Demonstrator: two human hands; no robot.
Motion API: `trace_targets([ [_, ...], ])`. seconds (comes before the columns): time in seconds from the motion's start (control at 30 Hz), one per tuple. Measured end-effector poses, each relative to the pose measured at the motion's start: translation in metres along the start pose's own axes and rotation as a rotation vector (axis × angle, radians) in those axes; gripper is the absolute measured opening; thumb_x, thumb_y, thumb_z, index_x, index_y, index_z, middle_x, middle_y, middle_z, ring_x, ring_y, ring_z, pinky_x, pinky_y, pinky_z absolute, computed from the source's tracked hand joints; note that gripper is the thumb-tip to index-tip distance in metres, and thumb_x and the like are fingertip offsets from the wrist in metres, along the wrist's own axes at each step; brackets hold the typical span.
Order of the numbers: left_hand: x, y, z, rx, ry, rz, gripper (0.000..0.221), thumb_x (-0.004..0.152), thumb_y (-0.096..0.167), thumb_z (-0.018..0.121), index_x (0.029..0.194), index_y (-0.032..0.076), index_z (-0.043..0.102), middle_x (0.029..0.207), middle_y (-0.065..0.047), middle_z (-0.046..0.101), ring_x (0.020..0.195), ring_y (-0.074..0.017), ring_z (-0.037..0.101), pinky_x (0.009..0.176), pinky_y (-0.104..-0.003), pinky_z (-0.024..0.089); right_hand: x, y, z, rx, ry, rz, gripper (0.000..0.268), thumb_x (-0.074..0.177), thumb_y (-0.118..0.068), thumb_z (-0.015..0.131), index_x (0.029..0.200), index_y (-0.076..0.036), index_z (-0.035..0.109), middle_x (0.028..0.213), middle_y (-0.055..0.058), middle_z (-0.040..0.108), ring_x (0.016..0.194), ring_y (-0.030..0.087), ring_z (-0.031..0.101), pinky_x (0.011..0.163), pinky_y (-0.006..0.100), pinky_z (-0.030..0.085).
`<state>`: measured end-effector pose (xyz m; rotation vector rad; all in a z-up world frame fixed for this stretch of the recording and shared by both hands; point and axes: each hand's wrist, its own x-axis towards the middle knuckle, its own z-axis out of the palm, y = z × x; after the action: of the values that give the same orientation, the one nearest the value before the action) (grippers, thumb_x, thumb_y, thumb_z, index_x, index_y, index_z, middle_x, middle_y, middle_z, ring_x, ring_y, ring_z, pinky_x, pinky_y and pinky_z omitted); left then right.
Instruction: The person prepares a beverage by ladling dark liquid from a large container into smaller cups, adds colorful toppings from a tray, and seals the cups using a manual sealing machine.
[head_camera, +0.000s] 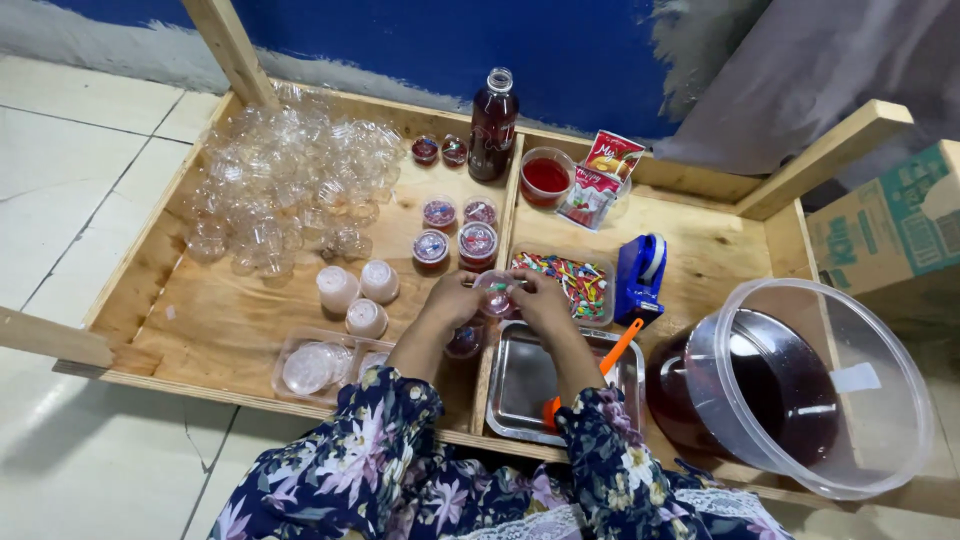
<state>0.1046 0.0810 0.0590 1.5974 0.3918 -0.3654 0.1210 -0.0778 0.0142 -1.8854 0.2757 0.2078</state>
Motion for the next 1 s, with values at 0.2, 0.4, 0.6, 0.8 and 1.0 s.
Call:
trace_targets([
  [0.2, 0.07, -0.049, -0.014, -0.054, 0.136, 0.001, 0.034, 0.081, 0.005, 0.072, 0.115, 0.0, 0.073, 0.082, -0.024, 0.072, 0.06, -0.0299, 0.074, 0.052, -0.038, 0.065, 0.071, 0.034, 0.028, -0.355, 0.021, -0.139, 0.034, 0.082, -0.03, 0.073, 0.115, -0.032, 0.078, 0.091, -0.001, 0.078, 0.096, 0.021, 0.074, 0.085, 0.037, 0.059],
  [0.4, 0.079, -0.064, -0.01, -0.087, 0.171, -0.055, 0.041, 0.087, 0.007, 0.07, 0.127, -0.002, 0.066, 0.089, -0.025, 0.071, 0.062, -0.0289, 0.075, 0.051, -0.039, 0.066, 0.05, -0.002, 0.037, -0.463, -0.028, -0.174, 0.033, 0.085, -0.023, 0.07, 0.117, -0.017, 0.074, 0.102, 0.014, 0.076, 0.107, 0.037, 0.071, 0.089, 0.049, 0.057],
  [0.6, 0.085, -0.071, -0.011, -0.105, 0.182, -0.081, 0.044, 0.088, 0.005, 0.067, 0.131, -0.004, 0.062, 0.09, -0.023, 0.072, 0.063, -0.0286, 0.074, 0.054, -0.038, 0.067, 0.048, 0.003, 0.042, -0.557, -0.018, -0.307, 0.031, 0.087, -0.012, 0.069, 0.117, -0.006, 0.073, 0.109, 0.025, 0.068, 0.109, 0.047, 0.067, 0.095, 0.054, 0.056],
  [0.8, 0.073, -0.064, -0.009, 0.157, 0.17, -0.074, 0.042, 0.087, 0.02, 0.071, 0.128, 0.01, 0.07, 0.096, -0.012, 0.077, 0.085, -0.0256, 0.076, 0.073, -0.042, 0.064, 0.053, 0.022, 0.05, -0.551, 0.016, -0.31, 0.035, 0.089, -0.013, 0.067, 0.124, -0.009, 0.071, 0.113, 0.022, 0.063, 0.111, 0.046, 0.066, 0.096, 0.05, 0.056],
  [1.0, 0.045, -0.037, -0.025, -0.083, 0.165, -0.107, 0.046, 0.092, 0.012, 0.062, 0.134, -0.005, 0.058, 0.082, -0.019, 0.073, 0.059, -0.0265, 0.074, 0.057, -0.04, 0.067, 0.048, 0.033, 0.044, -0.467, 0.09, -0.335, 0.037, 0.088, -0.013, 0.065, 0.125, -0.01, 0.07, 0.117, 0.022, 0.057, 0.113, 0.048, 0.064, 0.096, 0.052, 0.055],
])
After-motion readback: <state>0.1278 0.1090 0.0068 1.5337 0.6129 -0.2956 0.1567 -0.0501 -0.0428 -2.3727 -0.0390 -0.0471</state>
